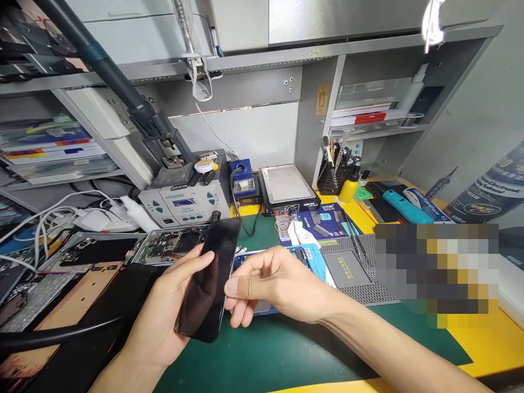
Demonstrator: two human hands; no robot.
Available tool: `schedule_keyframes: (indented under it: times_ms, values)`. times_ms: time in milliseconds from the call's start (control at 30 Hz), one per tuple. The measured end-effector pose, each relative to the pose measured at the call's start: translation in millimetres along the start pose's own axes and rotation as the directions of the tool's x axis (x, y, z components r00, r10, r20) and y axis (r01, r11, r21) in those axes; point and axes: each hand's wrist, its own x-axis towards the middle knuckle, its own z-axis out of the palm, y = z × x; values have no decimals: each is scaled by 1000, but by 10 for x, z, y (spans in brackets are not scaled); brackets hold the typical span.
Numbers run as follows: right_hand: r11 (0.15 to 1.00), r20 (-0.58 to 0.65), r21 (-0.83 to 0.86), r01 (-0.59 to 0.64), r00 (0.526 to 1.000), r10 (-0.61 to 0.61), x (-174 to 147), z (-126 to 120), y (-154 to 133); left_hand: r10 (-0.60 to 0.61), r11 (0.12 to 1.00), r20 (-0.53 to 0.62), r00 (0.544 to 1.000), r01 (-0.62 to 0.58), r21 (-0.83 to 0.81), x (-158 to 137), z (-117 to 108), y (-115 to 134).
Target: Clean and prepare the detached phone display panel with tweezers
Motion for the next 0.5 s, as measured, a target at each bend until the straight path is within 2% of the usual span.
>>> schedule_keyframes:
  times_ms: [167,300,500]
  values:
    - [999,-13,-10,46,999,-46,4,-23,29,-31,992,27,999,34,-122,-33,29,75]
    - [998,-14,-16,65,998,-65,15,-41,28,3,992,48,999,3,-126,-86,52,106]
    - [998,-10,-23,65,998,-65,19,-47,14,-40,983,133,990,63,-170,-130,62,99]
